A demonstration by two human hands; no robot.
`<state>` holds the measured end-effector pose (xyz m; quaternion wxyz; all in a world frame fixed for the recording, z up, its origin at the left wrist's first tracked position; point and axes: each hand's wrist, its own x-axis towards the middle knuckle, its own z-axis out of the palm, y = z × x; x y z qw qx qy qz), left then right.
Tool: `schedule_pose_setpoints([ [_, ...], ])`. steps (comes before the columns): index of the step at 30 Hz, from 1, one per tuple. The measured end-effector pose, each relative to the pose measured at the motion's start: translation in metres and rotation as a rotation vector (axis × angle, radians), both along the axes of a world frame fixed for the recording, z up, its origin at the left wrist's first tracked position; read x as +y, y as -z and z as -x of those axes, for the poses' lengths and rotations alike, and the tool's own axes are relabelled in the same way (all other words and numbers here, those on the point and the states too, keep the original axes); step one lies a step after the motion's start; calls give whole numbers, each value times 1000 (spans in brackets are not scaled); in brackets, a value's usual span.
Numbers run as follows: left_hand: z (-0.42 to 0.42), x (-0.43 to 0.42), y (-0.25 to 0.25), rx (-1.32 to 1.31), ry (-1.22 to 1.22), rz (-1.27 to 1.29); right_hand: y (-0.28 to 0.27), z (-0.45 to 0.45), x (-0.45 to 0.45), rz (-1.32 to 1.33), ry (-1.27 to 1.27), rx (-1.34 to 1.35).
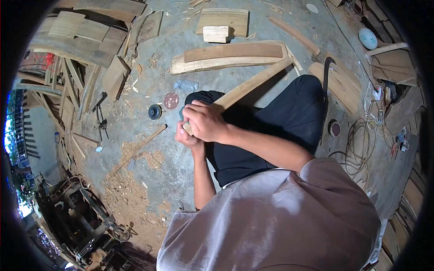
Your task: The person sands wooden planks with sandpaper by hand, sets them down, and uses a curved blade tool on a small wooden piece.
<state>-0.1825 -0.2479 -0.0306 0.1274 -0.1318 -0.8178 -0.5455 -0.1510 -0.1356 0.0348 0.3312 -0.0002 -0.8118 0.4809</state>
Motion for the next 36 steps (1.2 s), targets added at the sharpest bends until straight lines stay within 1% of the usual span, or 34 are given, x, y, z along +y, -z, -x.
schedule_pose_setpoints([
  [2, 0, 5, -4, -27, 27, -61, 10, -3, 20, -16, 25, -39],
  [4, 1, 7, -5, -12, 34, -63, 16, -7, 46, -21, 46, -62],
  [6, 3, 6, -2, -11, 33, -85, 42, -8, 73, -6, 71, -30],
  [9, 3, 7, -5, -23, 63, -97, 52, -24, 117, -7, 109, -62],
  [11, 5, 5, -1, -12, 58, -93, 74, -32, 154, 74, 121, -180],
  [13, 6, 3, 3, -15, 53, -98, 84, -43, 191, 114, 212, -325],
  [15, 6, 3, 3, -32, 54, -115, 106, -50, 233, 151, 239, -353],
  [17, 6, 4, -1, 8, 66, -37, 118, -56, 272, 139, 324, -458],
  [18, 6, 4, -4, 28, 75, 1, 129, -56, 289, 119, 368, -467],
  [20, 5, 7, -2, 3, 75, -98, 157, -55, 319, 86, 437, -499],
  [21, 5, 7, -2, -8, 75, -144, 159, -56, 329, 91, 437, -503],
  [23, 2, 10, -6, -10, 54, -145, 159, -58, 343, 100, 434, -509],
  [24, 2, 11, -9, -7, 42, -145, 167, -60, 351, 125, 474, -514],
  [25, 3, 10, -7, 45, 38, -67, 172, -62, 358, 150, 514, -517],
  [27, 6, 6, 0, -16, 54, -128, 176, -64, 366, 200, 528, -509],
  [28, 7, 5, 4, -43, 86, -211, 177, -63, 367, 221, 522, -514],
  [29, 7, 2, 8, -28, 88, -187, 177, -64, 368, 240, 516, -523],
  [30, 5, 6, 1, -15, 90, -166, 177, -65, 369, 255, 508, -533],
  [33, 3, 6, -2, -11, 109, -170, 176, -68, 368, 200, 480, -503],
  [36, 4, 8, 0, -25, 94, -232, 176, -65, 363, 144, 416, -543],
])
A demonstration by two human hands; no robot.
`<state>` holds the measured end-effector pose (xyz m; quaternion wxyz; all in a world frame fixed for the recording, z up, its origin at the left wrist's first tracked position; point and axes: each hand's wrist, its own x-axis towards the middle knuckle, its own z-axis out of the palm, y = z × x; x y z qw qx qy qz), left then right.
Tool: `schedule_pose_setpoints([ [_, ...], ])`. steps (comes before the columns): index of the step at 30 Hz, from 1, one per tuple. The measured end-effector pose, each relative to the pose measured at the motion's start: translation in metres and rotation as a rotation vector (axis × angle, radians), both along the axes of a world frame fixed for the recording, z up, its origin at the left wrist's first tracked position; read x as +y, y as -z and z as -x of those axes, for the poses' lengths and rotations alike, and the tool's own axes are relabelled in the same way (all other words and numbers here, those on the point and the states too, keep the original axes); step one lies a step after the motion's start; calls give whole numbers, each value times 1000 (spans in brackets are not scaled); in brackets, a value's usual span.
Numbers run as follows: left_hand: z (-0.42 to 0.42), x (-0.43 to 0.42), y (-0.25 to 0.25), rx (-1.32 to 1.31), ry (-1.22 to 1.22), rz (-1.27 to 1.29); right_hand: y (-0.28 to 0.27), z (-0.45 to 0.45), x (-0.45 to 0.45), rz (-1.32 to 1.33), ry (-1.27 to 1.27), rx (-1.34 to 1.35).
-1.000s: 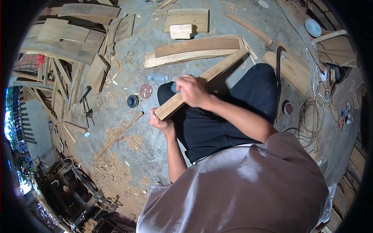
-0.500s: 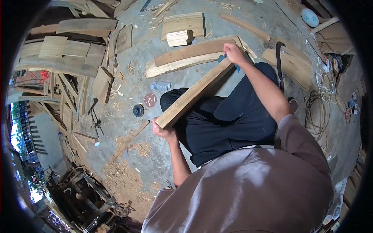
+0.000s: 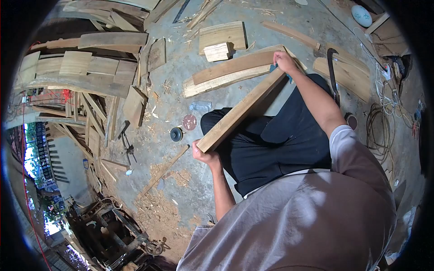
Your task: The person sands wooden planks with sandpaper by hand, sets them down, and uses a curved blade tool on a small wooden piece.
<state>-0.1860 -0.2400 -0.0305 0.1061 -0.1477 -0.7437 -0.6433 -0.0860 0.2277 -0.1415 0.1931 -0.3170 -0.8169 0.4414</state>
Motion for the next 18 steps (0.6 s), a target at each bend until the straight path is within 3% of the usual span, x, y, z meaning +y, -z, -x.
schedule_pose_setpoints([
  [5, -3, 0, -4, 80, -67, 208, -16, 14, -61, 8, -31, 2],
  [9, -2, -1, 0, 65, -45, 141, -56, 22, -150, 10, -72, 171],
  [13, -4, 0, -4, 41, -61, 165, -122, 40, -249, -114, -120, 164],
  [18, -2, -3, 3, 20, -52, 137, -166, 68, -352, -56, -206, 422],
])
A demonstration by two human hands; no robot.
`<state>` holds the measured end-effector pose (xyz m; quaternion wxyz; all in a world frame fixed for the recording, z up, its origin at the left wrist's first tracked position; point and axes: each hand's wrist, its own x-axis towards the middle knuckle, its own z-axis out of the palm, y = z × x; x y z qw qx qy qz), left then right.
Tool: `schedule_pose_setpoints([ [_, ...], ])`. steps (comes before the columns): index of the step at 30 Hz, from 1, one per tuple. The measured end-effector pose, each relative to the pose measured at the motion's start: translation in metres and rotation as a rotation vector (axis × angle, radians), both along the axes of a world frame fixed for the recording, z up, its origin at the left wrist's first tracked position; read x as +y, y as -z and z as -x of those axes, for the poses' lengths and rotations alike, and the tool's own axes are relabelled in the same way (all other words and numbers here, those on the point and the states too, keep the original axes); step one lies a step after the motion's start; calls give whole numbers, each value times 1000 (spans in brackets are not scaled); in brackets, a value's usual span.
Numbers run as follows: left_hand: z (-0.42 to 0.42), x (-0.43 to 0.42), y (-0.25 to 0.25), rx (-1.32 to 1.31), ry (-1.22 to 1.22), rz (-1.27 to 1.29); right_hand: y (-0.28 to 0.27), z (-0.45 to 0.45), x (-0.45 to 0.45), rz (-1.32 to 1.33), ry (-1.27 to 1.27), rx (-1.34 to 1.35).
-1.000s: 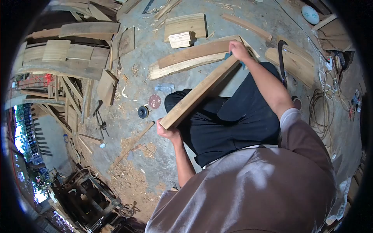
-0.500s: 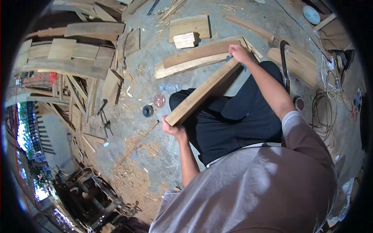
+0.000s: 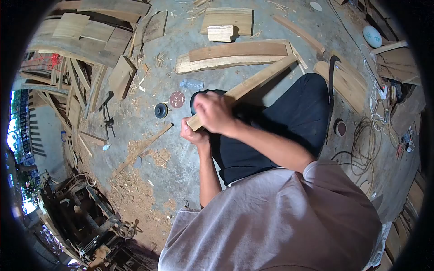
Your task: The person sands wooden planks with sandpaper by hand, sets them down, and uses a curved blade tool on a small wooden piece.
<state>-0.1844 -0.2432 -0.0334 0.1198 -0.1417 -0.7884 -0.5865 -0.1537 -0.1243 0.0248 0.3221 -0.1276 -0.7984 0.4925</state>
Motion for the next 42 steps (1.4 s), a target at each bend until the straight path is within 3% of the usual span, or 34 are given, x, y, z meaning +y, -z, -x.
schedule_pose_setpoints([
  [2, 5, -6, 14, 30, -53, 185, -11, 6, -24, -49, -56, 103],
  [6, 1, 12, -3, 129, -113, 231, -9, 4, -29, -145, -123, 144],
  [11, 0, -1, 4, -35, -25, 5, 0, -12, 4, -284, -160, 4],
  [23, 4, 4, 0, -36, -45, -40, 72, -44, 186, -267, -76, -290],
  [25, 1, 5, -7, -43, -45, 1, 104, -49, 230, -257, -70, -370],
  [27, 1, 6, -7, -4, -39, -4, 131, -65, 284, -490, 6, -416],
  [28, 0, 6, -5, 11, -42, -9, 159, -68, 309, -393, 87, -509],
  [34, 4, 3, 0, -42, -38, -53, 161, -66, 335, -128, 673, -826],
  [37, 8, 2, 5, -22, -42, -62, 166, -70, 338, -88, 869, -834],
  [38, 7, 1, 6, -16, -36, -59, 197, -73, 360, -10, 805, -735],
  [42, 4, 1, 4, 0, 1, -42, 202, -74, 370, 359, 1005, -746],
])
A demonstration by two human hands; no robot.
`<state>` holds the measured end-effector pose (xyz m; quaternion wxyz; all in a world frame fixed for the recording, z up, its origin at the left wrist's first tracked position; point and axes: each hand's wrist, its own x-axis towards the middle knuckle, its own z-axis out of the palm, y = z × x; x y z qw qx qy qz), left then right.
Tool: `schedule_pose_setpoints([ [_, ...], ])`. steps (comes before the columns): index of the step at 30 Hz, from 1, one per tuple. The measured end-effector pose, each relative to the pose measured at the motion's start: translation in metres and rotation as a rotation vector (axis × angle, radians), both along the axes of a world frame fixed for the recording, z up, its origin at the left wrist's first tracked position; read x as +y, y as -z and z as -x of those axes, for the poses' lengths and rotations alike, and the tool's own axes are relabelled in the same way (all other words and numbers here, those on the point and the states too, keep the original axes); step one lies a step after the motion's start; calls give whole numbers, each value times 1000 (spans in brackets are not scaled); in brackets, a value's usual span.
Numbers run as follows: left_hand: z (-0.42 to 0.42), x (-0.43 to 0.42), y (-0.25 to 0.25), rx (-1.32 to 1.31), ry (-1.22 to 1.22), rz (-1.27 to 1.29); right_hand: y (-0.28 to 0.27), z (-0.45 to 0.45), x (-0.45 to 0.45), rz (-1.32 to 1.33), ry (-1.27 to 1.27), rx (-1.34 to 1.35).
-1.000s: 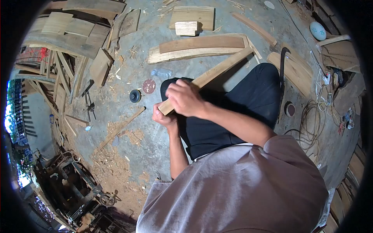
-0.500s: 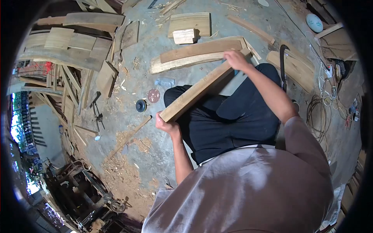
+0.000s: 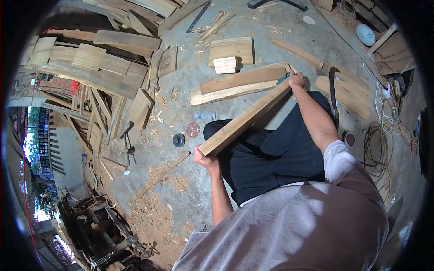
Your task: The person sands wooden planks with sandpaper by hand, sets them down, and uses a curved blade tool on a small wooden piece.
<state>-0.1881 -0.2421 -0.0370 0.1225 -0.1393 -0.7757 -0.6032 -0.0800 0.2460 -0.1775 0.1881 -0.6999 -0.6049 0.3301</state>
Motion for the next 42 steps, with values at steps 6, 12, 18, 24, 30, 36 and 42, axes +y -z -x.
schedule_pose_setpoints([
  [6, 4, -1, 6, 34, -12, 4, 8, -6, 10, 215, 269, 206],
  [12, 3, 8, -5, -95, -28, -168, -46, -6, -24, 12, -150, 122],
  [18, 1, 10, -10, -60, -38, -127, -50, -6, -26, 97, -267, 154],
  [24, -1, 13, -15, -72, -24, -186, -57, -2, -21, -266, -103, 325],
  [30, -1, 14, -17, -91, -23, -202, -94, -14, -16, -688, 203, 802],
  [36, 2, 12, -5, -123, -56, -201, -45, -17, -3, 123, 242, 411],
  [42, -1, 15, -12, -173, -98, -190, -51, -9, -22, 151, -122, 224],
])
